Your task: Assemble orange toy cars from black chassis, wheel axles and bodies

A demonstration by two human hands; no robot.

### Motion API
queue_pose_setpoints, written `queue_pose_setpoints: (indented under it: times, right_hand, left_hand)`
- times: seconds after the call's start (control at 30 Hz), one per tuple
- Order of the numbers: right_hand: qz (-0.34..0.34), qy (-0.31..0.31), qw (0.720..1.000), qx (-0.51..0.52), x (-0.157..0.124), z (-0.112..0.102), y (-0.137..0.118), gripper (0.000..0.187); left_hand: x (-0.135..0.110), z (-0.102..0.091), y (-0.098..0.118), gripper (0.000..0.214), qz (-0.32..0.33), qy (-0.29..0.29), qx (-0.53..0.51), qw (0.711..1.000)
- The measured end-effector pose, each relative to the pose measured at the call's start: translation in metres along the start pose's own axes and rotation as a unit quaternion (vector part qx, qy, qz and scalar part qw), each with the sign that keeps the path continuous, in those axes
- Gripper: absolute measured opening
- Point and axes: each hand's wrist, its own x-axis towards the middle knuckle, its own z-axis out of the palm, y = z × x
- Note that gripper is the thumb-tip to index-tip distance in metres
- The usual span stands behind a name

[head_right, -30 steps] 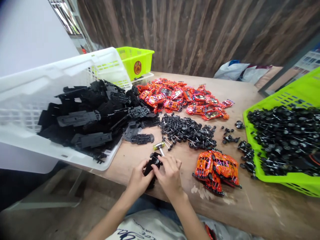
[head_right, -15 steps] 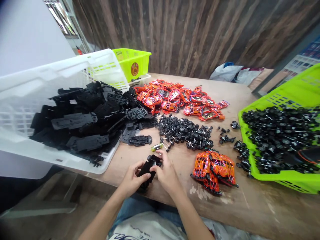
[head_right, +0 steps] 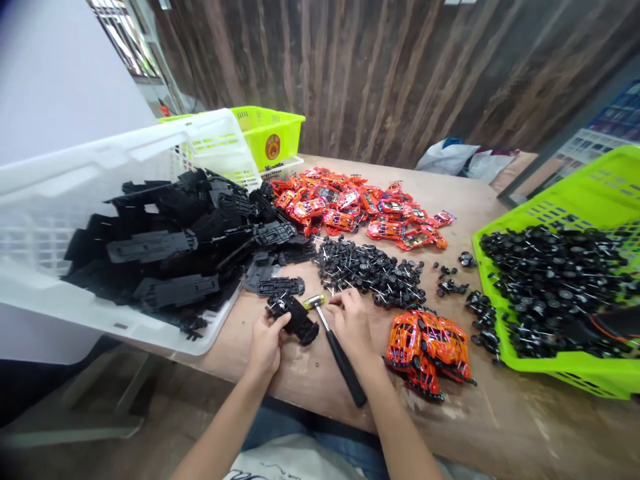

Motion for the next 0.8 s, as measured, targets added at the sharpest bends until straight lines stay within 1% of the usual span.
queue_pose_setpoints:
  times: [0.07,0.1,0.17,0.3,0.37,0.43,0.5,0.53,0.6,0.63,0.67,0.73,0.8]
  right_hand:
    - [-0.003,0.005,0.998,0.061,-0.015,0.001,-0.014,0.008]
    - [-0.008,-0.005,0.998,0.067,-0.023,0.002,-0.020,0.007]
    - [-0.014,-0.018,0.999,0.047,-0.037,0.008,-0.029,0.010]
    - [0.001,-0.001,1.000,0.002,-0.053,0.018,-0.036,0.014]
    - [0.006,-0.005,1.000,-0.001,-0.055,0.016,-0.038,0.013]
    - [0.002,-0.015,1.000,0.013,-0.050,0.004,-0.040,0.010]
    - [-0.018,-0.014,1.000,0.019,-0.028,-0.017,-0.034,0.017]
    - [-0.028,-0.010,1.000,0.007,-0.009,-0.030,-0.027,0.020]
    - [-0.027,-0.010,0.997,-0.067,0.043,-0.056,-0.005,0.019]
    - [-0.003,-0.026,0.990,-0.136,0.073,-0.067,0.009,0.020]
    - [0.036,-0.060,0.974,-0.216,0.104,-0.078,0.024,0.023]
    - [0.071,-0.072,0.958,-0.268,0.159,-0.091,0.053,0.023]
    - [0.088,-0.075,0.945,-0.305,0.198,-0.095,0.075,0.025]
  left_hand:
    - [-0.002,0.006,-0.006,0.044,0.010,0.005,-0.015,1.000]
    - [-0.004,0.008,-0.008,0.044,0.014,0.002,-0.023,1.000]
    - [-0.007,0.013,-0.013,0.044,0.019,-0.005,-0.037,0.999]
    - [-0.013,0.019,-0.016,0.043,0.014,-0.010,-0.041,0.999]
    - [-0.013,0.020,-0.015,0.042,0.011,-0.016,-0.047,0.999]
    - [-0.012,0.021,-0.013,0.042,0.009,-0.021,-0.057,0.998]
    - [-0.010,0.022,-0.010,0.044,0.003,-0.017,-0.054,0.998]
    - [-0.009,0.021,-0.009,0.045,-0.001,-0.011,-0.048,0.999]
    - [-0.006,0.020,-0.008,0.047,-0.011,-0.002,-0.031,0.999]
    - [-0.005,0.020,-0.008,0.048,-0.016,-0.003,-0.025,1.000]
    - [-0.003,0.019,-0.009,0.049,-0.020,-0.007,-0.022,1.000]
    - [-0.001,0.017,-0.013,0.051,-0.027,-0.015,-0.021,0.999]
    - [0.003,0.015,-0.020,0.054,-0.034,-0.006,-0.024,0.999]
